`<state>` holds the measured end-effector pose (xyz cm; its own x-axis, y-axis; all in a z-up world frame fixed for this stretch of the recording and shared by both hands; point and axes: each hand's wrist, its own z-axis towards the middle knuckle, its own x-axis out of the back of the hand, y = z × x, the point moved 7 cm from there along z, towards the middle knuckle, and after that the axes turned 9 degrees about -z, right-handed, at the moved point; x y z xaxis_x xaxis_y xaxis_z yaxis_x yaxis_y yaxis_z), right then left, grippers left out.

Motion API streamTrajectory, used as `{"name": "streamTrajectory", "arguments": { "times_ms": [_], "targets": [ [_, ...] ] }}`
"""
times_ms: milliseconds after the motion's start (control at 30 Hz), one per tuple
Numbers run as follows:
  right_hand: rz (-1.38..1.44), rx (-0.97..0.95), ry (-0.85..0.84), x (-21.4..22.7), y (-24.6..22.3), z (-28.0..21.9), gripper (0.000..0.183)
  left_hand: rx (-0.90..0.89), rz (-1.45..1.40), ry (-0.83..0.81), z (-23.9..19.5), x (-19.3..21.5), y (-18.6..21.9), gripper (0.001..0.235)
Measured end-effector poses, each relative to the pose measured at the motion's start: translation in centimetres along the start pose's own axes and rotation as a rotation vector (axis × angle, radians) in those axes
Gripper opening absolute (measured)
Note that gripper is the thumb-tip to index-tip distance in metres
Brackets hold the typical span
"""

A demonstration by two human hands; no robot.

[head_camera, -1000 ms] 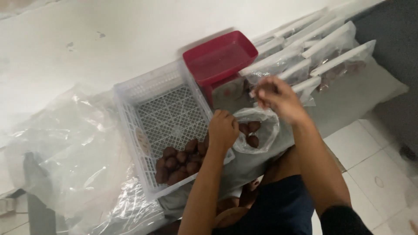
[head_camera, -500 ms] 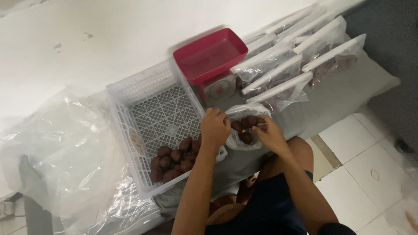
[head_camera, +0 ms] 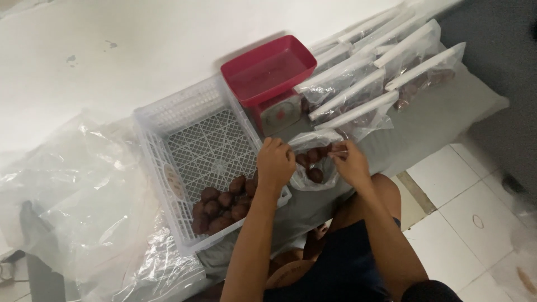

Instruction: The person transfers brown round fruits from a white plastic basket into a red weighing tray, then places them into clear zip-top bags. The person seals each bag and sets it aside on the table.

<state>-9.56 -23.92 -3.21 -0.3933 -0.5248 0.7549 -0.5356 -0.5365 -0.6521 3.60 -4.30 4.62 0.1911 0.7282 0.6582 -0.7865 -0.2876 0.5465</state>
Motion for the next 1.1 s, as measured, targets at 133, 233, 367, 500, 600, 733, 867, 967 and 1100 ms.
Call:
{"name": "streamTrajectory", "arguments": {
  "times_ms": [133, 233, 367, 500, 600, 733, 867, 967, 1100],
  "targets": [
    [-0.103, 0.200, 0.234, 1.0, -1.0, 1.0, 0.040, -0.017, 0.000, 0.011, 0.0, 0.3, -0.1, 0.016],
    [-0.248, 0.261, 0.286, 2.2, -2.9, 0.1, 0.051, -0.016, 0.016, -0.002, -0.1, 0.0, -0.2, 0.018],
    [-0.286, 0.304, 0.257, 0.3, 0.0, 2.1, 0.036, 0.022, 0.133, -0.111, 0.3, -0.6, 0.2, 0.018],
    [-0.174, 0.090, 0.176, -0.3, 4.2, 3.8, 0.028, 0.134, 0.429, -0.448, -0.4, -4.0, -1.5, 0.057],
    [-0.008, -0.050, 0.090, 0.3, 5.2, 4.2, 0.032, 0.164, 0.587, -0.683, -1.0, -4.1, -0.6, 0.067],
    [0.089, -0.140, 0.013, 2.6, 4.3, 3.7, 0.037, 0.253, 0.443, -0.707, -0.9, -3.9, -0.3, 0.078],
    [0.292, -0.170, -0.058, 7.2, 0.2, 1.1, 0.055, 0.416, -0.082, -0.448, 0.5, 0.5, 1.8, 0.068],
    [0.666, -0.114, -0.144, 8.7, -1.1, -0.4, 0.051, 0.539, -0.463, -0.163, 0.6, 1.9, 0.5, 0.050],
    [0.451, -0.061, -0.106, 7.8, 2.1, 1.1, 0.029, 0.944, -0.646, -0.308, -0.5, 2.5, 0.5, 0.077]
  ]
}}
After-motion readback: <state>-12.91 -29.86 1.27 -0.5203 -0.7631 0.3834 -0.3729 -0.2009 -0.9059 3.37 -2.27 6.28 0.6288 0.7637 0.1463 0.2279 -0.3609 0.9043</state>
